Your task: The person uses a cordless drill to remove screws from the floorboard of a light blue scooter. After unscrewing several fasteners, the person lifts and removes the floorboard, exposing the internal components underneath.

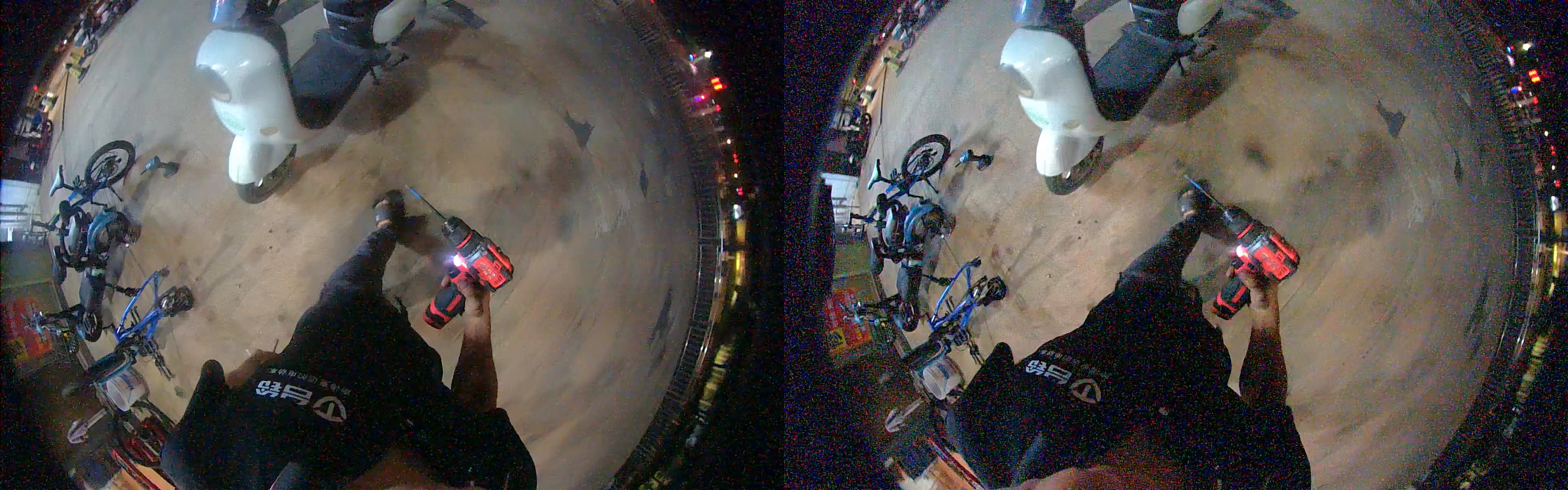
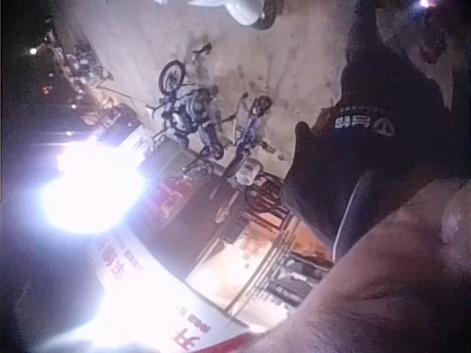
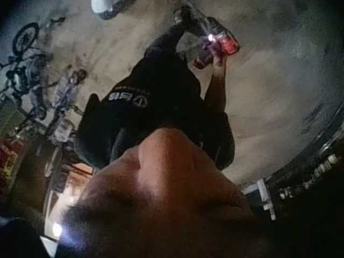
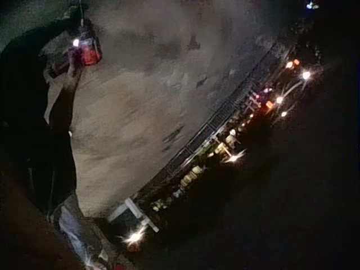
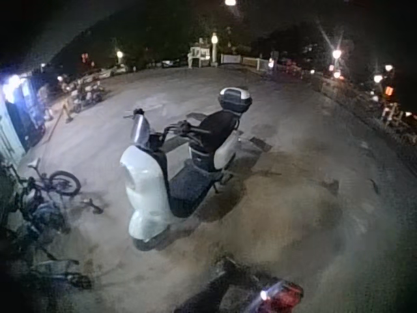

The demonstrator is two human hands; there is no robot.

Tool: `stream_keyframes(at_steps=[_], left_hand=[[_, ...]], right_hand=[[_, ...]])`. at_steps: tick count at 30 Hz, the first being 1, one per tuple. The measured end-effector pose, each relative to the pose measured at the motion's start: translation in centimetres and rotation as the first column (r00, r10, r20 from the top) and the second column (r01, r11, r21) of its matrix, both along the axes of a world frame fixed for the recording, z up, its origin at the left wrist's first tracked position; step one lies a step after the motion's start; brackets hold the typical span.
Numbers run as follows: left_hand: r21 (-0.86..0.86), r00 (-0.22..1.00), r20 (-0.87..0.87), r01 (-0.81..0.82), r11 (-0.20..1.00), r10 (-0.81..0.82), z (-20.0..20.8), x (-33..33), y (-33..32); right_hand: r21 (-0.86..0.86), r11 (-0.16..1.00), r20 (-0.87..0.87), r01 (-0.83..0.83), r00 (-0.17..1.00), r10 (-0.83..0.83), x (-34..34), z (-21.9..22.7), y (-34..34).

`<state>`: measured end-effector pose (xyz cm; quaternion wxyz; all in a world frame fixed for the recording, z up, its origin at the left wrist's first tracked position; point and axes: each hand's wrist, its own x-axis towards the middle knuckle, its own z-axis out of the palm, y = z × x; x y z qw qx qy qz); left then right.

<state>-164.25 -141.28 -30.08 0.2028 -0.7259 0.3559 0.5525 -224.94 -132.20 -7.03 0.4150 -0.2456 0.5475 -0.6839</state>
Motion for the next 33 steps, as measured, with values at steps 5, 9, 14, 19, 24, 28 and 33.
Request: stream_keyframes(at_steps=[5,9,14,19,24,28,33], left_hand=[[-0.136,0.980,-0.117,0.147,0.980,-0.163,-5.2,-16.5,-9.8],[-0.252,0.926,-0.111,0.325,0.911,-0.361,-5.8,-27.4,-16.8],[-0.318,0.864,-0.501,-0.232,0.919,0.044,-4.3,-39.9,-20.6],[-0.453,0.869,-0.471,-0.386,0.803,0.152,-2.8,-53.7,-26.7],[-0.648,0.950,-0.163,-0.308,0.697,0.268,-7.3,-59.5,-25.6],[-0.555,0.788,-0.169,-0.572,0.604,0.592,-14.8,-62.4,-26.5],[-0.501,0.840,0.117,-0.411,0.762,0.530,-20.9,-65.7,-26.8]], right_hand=[[0.149,0.989,-0.146,-0.010,0.989,0.032,-8.8,-2.1,-5.4],[0.207,0.976,-0.085,-0.072,0.992,0.091,-12.1,-6.8,-6.9],[0.149,0.959,0.014,-0.242,0.970,0.242,-20.4,-9.3,-14.8],[0.409,0.772,0.047,-0.486,0.856,0.515,-31.6,-10.4,-31.9],[0.272,0.755,-0.342,-0.597,0.673,0.656,-36.1,-19.6,-41.3],[0.582,0.534,-0.419,-0.614,0.336,0.843,-37.2,-23.8,-49.1],[0.532,0.506,-0.255,-0.679,0.441,0.860,-34.8,-28.3,-50.9]])
